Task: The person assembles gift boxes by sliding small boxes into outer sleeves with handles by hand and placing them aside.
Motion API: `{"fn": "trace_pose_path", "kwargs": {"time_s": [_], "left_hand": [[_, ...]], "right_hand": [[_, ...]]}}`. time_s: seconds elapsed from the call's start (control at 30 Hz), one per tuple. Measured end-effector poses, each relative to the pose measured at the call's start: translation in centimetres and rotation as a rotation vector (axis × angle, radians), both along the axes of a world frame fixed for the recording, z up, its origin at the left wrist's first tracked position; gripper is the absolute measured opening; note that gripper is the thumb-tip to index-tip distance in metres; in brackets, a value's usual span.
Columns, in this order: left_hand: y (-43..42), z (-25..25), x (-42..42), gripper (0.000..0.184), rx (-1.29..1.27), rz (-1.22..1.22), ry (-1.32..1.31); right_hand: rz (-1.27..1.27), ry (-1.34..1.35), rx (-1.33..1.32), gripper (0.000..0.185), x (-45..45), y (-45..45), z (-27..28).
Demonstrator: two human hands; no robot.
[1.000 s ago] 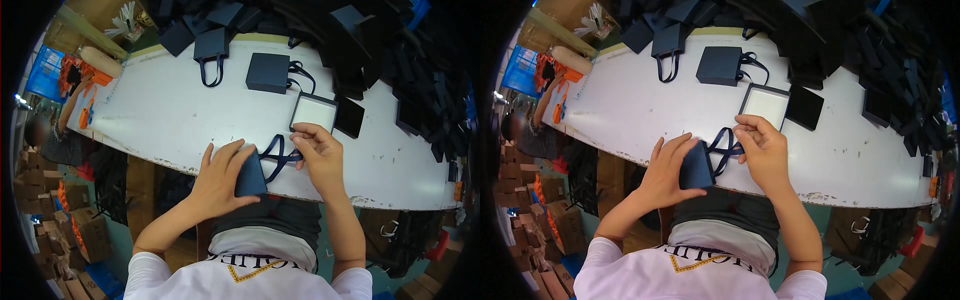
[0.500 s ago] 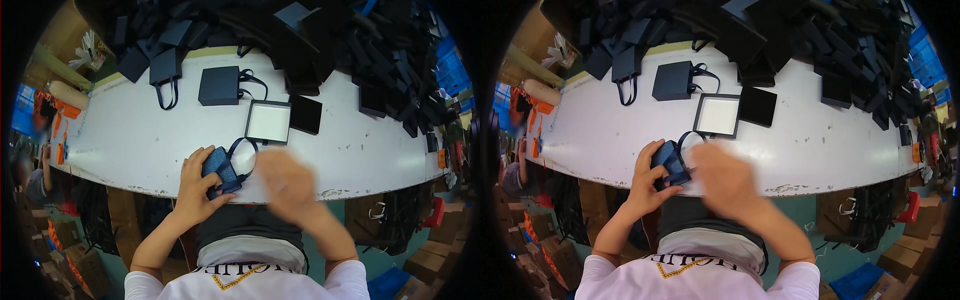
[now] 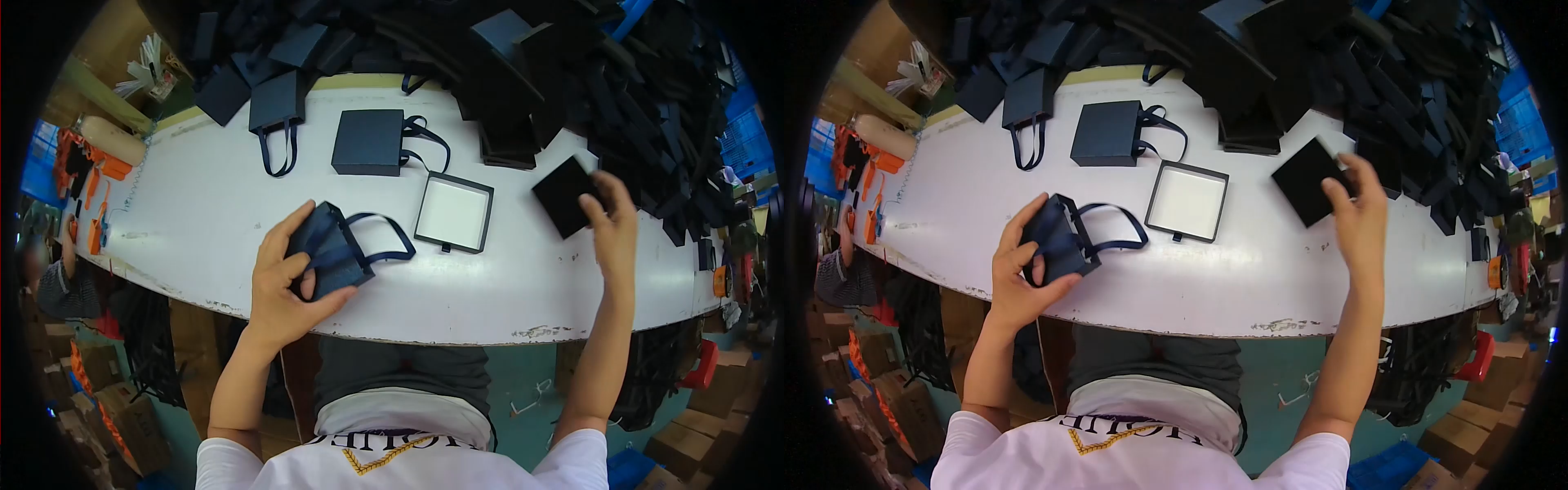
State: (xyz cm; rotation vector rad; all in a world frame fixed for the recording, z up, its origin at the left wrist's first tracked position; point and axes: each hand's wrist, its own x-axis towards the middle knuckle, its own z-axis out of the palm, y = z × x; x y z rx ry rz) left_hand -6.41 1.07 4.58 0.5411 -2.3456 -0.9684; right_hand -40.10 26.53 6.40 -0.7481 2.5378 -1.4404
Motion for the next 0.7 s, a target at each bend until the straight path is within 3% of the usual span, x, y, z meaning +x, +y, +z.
{"fn": "trace_pose_path", "kwargs": {"time_s": [0.07, 0.1, 0.23, 0.33, 0.43, 0.47, 0.57, 0.7], "left_hand": [[-0.2, 0.1, -1.2, 0.05, -0.111, -0.102, -0.036], [-0.1, 0.2, -1.9, 0.05, -0.169, -0.156, -0.053], [2.1, 0.7, -4.8, 0.046, -0.269, -0.366, -0.169], [3.0, 0.0, -5.7, 0.042, -0.319, -0.346, -0.235], [3.9, -0.5, -6.4, 0.04, -0.284, -0.298, -0.239], [4.1, -0.5, -6.7, 0.039, -0.285, -0.278, -0.248], [4.8, -0.4, -7.2, 0.039, -0.286, -0.23, -0.262], [5.2, -1.2, -6.9, 0.04, -0.273, -0.2, -0.257]], "right_hand": [[0.102, 0.096, -0.373, 0.035, 0.9, -1.2, 0.4], [0.188, 0.14, -0.393, 0.034, 1.5, -2.5, 0.3], [0.391, 0.022, -0.175, 0.029, 3.8, -7.6, -0.6], [0.502, -0.008, -0.004, 0.022, 3.5, -8.3, -1.2], [0.568, 0.158, 0.03, 0.015, 3.4, -8.2, -2.2], [0.547, 0.338, 0.119, 0.013, 3.8, -8.3, -2.3], [0.522, 0.472, 0.119, 0.013, 5.0, -7.7, -4.1], [0.46, 0.379, 0.179, 0.019, 5.6, -7.5, -5.7]]}}
